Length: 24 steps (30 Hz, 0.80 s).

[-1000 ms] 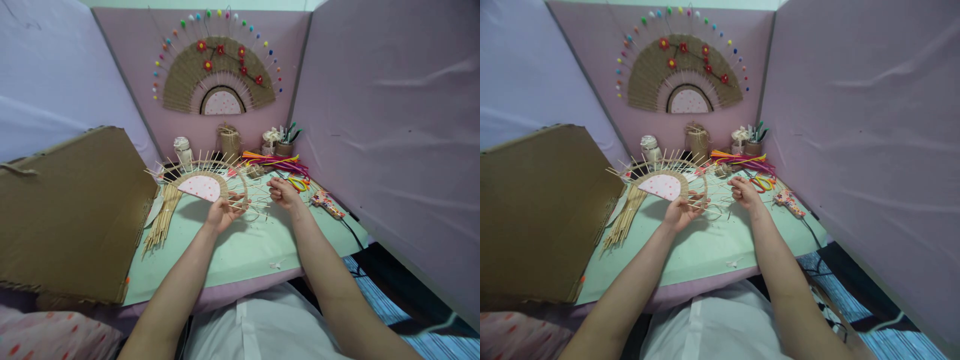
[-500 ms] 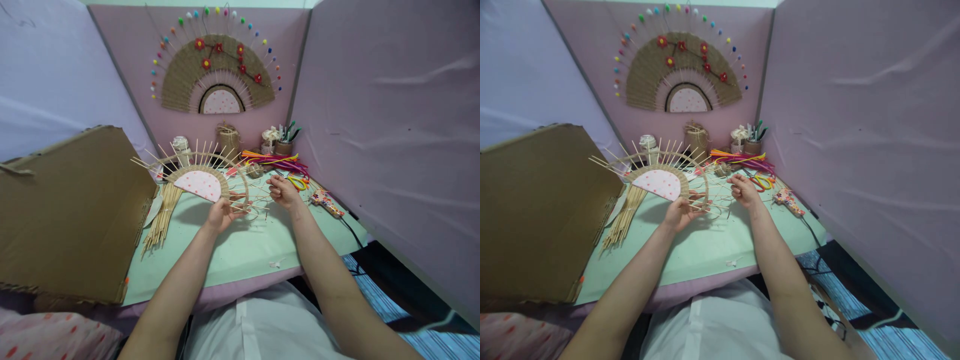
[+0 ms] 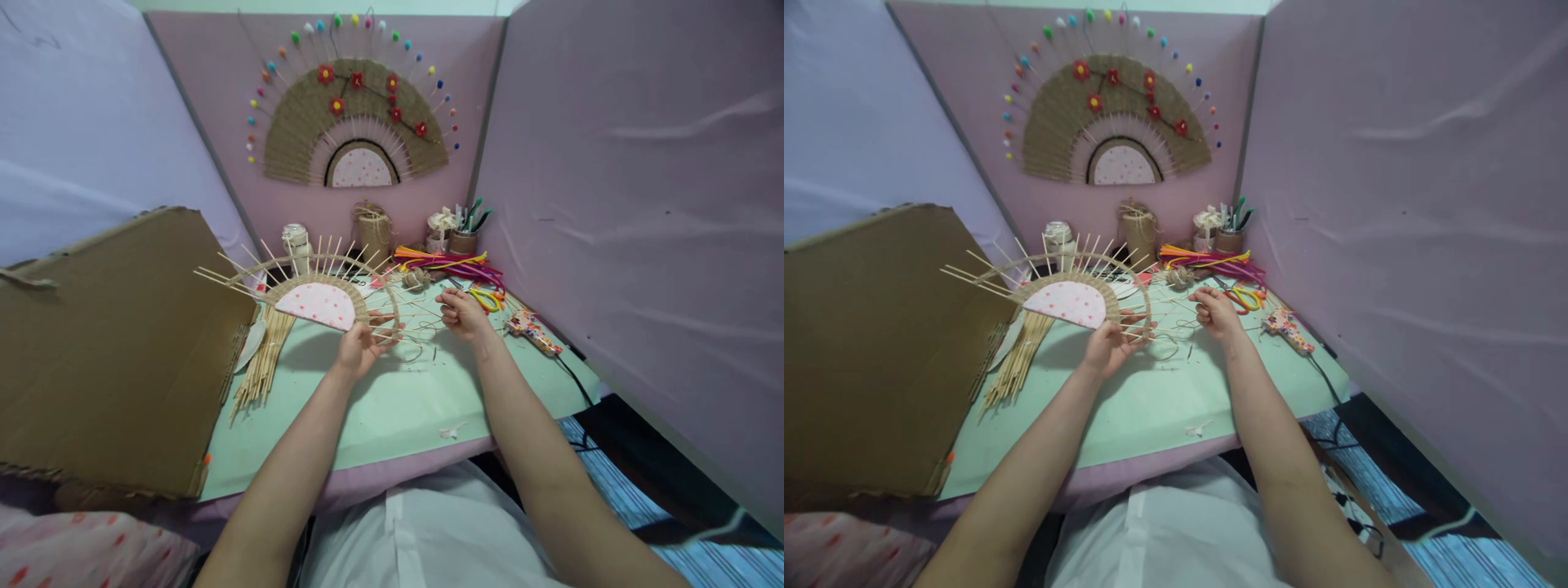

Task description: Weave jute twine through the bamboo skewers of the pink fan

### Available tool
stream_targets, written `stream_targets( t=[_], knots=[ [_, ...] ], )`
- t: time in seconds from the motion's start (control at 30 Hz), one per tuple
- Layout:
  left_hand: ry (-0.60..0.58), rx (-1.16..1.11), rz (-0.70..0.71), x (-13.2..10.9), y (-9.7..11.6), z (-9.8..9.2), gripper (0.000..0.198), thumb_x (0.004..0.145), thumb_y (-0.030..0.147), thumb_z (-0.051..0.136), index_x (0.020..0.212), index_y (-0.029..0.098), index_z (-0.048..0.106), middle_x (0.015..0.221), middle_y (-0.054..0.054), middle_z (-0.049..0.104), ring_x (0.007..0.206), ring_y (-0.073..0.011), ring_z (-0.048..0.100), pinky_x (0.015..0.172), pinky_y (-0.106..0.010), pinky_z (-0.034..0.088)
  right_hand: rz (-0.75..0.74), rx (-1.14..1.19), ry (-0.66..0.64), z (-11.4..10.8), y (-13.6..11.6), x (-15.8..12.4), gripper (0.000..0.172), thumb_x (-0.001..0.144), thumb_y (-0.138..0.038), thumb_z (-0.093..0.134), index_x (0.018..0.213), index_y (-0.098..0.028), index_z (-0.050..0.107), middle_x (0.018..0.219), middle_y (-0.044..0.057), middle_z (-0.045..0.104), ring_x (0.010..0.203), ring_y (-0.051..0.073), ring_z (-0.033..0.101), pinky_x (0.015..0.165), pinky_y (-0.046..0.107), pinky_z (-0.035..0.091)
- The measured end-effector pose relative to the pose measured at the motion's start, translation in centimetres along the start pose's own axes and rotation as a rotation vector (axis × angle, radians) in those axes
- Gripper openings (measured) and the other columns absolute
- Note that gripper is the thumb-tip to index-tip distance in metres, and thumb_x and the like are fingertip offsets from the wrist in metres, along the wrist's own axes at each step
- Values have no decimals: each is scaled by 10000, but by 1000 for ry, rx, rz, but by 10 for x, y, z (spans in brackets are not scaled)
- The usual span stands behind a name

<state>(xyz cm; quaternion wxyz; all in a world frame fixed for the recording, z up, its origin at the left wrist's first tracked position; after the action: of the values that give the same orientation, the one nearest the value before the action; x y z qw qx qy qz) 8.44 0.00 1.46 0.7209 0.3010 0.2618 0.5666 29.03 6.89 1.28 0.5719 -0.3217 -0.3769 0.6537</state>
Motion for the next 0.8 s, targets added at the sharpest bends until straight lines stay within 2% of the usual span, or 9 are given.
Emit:
stream_targets(
  t=[0.13, 0.27, 0.5, 0.67, 0.8],
  knots=[
    [6, 32, -26, 0, 0, -1, 312, 647, 82, 459, 940, 157, 535, 998, -106, 663, 944, -291, 661, 779, -431, 526, -39, -8, -45, 5, -3, -1, 339, 576, -256, 751, 812, -230, 508, 710, -53, 616, 397, 17, 278, 343, 151, 190],
    [-35, 34, -96, -3, -3, 3, 298, 656, 82, 450, 926, 145, 558, 1030, -122, 657, 956, -287, 658, 795, -424, 526, -45, -72, -21, 4, -2, -1, 347, 580, -282, 756, 804, -220, 498, 747, -34, 639, 399, 14, 284, 346, 150, 190],
    [-166, -74, -221, -9, -7, 10, 293, 663, 82, 435, 909, 128, 588, 1073, -126, 661, 1027, -308, 629, 827, -434, 515, 23, -123, -10, 9, 12, 1, 373, 545, -248, 770, 787, -199, 490, 676, -30, 635, 390, 7, 273, 361, 151, 182],
    [-251, -92, -336, -14, -23, 16, 315, 662, 102, 439, 933, 106, 601, 1121, -162, 646, 1067, -323, 607, 877, -463, 485, -130, -157, 57, 19, 19, 3, 337, 550, -294, 765, 757, -204, 514, 570, -57, 552, 404, 34, 337, 377, 173, 220],
    [-236, -108, -309, -15, -27, 17, 295, 617, 89, 444, 862, 103, 608, 1094, -161, 658, 1080, -314, 602, 932, -456, 456, -173, -171, 57, 24, 24, 4, 340, 565, -337, 767, 749, -216, 507, 521, -80, 472, 419, 46, 362, 399, 174, 261]
  ],
)
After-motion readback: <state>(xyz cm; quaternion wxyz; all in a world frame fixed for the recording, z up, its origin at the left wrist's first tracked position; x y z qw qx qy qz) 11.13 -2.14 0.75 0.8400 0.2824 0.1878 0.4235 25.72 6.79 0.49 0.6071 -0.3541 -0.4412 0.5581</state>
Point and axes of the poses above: each hand's wrist, its own x-axis towards the middle knuckle, its own z-axis out of the palm, y = z × x, the point moved 5 cm from there along x, towards the middle knuckle
